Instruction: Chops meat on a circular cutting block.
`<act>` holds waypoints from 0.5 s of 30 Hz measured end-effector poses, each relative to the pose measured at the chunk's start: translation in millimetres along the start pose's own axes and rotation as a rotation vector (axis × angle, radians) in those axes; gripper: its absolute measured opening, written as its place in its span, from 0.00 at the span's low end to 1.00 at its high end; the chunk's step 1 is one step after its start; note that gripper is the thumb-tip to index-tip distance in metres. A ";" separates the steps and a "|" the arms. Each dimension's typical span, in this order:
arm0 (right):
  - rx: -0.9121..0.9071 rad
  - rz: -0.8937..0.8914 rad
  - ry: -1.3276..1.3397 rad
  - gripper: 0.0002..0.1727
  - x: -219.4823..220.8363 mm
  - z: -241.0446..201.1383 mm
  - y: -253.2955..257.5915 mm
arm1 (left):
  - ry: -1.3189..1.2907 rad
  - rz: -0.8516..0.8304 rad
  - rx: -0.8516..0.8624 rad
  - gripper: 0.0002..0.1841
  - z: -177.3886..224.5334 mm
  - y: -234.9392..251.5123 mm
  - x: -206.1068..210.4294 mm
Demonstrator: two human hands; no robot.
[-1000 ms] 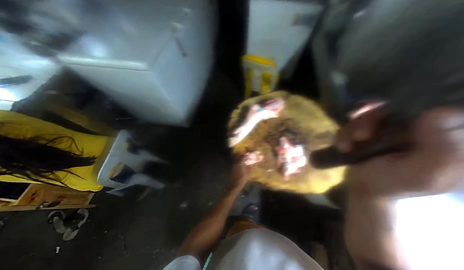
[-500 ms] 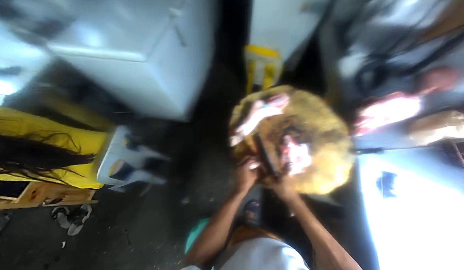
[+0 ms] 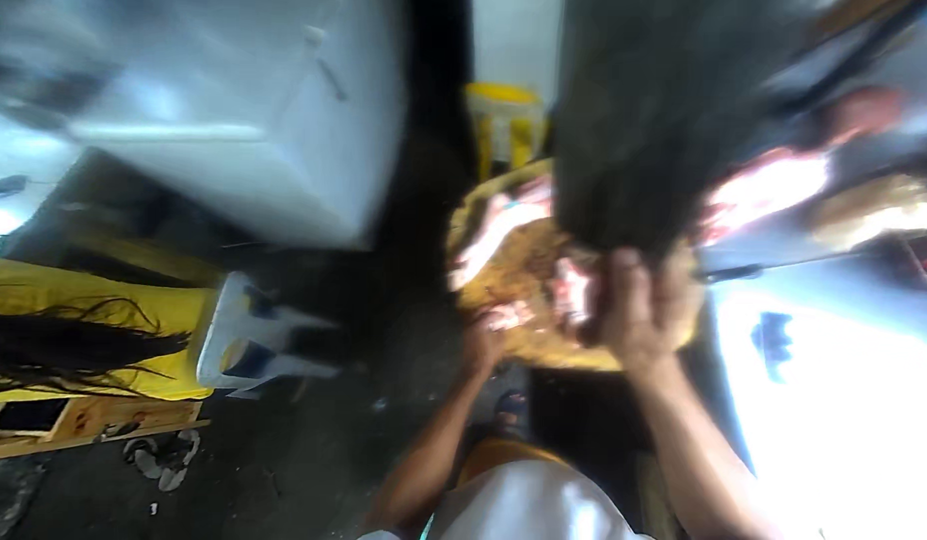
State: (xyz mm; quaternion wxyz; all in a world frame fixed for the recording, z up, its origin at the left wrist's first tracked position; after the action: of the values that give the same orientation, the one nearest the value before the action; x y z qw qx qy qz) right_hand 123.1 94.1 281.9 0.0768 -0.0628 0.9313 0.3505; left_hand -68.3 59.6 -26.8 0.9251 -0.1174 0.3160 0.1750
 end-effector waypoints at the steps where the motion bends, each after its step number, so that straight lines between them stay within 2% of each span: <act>1: -0.088 0.054 0.041 0.15 0.9 -10.5 5.5 | -0.008 0.003 -0.007 0.15 -1.1 0.1 0.3; 2: -0.106 0.081 0.046 0.14 5.5 -5.9 -0.3 | -0.016 0.008 -0.011 0.15 -2.5 -0.1 1.0; 3: -0.047 0.068 -0.022 0.14 13.8 15.2 -19.5 | -0.025 0.015 -0.008 0.15 -3.9 -0.8 1.6; 4: 0.087 -0.008 -0.171 0.15 25.7 50.6 -51.1 | -0.021 0.014 -0.007 0.15 -4.6 -1.4 1.9; 6: 0.551 -0.406 -0.546 0.20 53.0 142.0 -132.0 | -0.011 -0.024 -0.023 0.15 -4.2 -0.7 2.3; 7: 0.791 -0.628 -0.628 0.23 60.8 182.3 -170.7 | -0.032 -0.026 -0.025 0.14 -0.7 -0.8 0.3; 8: 0.947 -0.771 -0.649 0.24 62.9 206.9 -197.8 | -0.044 -0.018 -0.021 0.14 -0.3 -2.0 -1.1; 11: 1.047 -0.853 -0.630 0.23 55.2 222.1 -210.2 | -0.104 0.007 -0.065 0.15 -10.7 0.2 -0.8; 15: 1.037 -0.740 -0.509 0.24 40.0 225.4 -214.9 | -0.308 0.116 -0.286 0.21 -31.3 2.4 -12.8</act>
State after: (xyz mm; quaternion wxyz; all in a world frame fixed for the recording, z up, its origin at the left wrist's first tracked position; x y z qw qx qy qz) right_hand 142.9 80.5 -31.2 0.4281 -0.2475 0.8490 -0.1863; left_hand -95.7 48.3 -43.2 0.9247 -0.2008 0.1490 0.2870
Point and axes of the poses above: each hand's wrist, its own y-axis towards the middle knuckle, its own x-axis out of the palm, z = x × y, the point moved 10 cm from there along y, towards the middle knuckle, and after that the axes turned 4 degrees about -y, right-handed, at the moved point
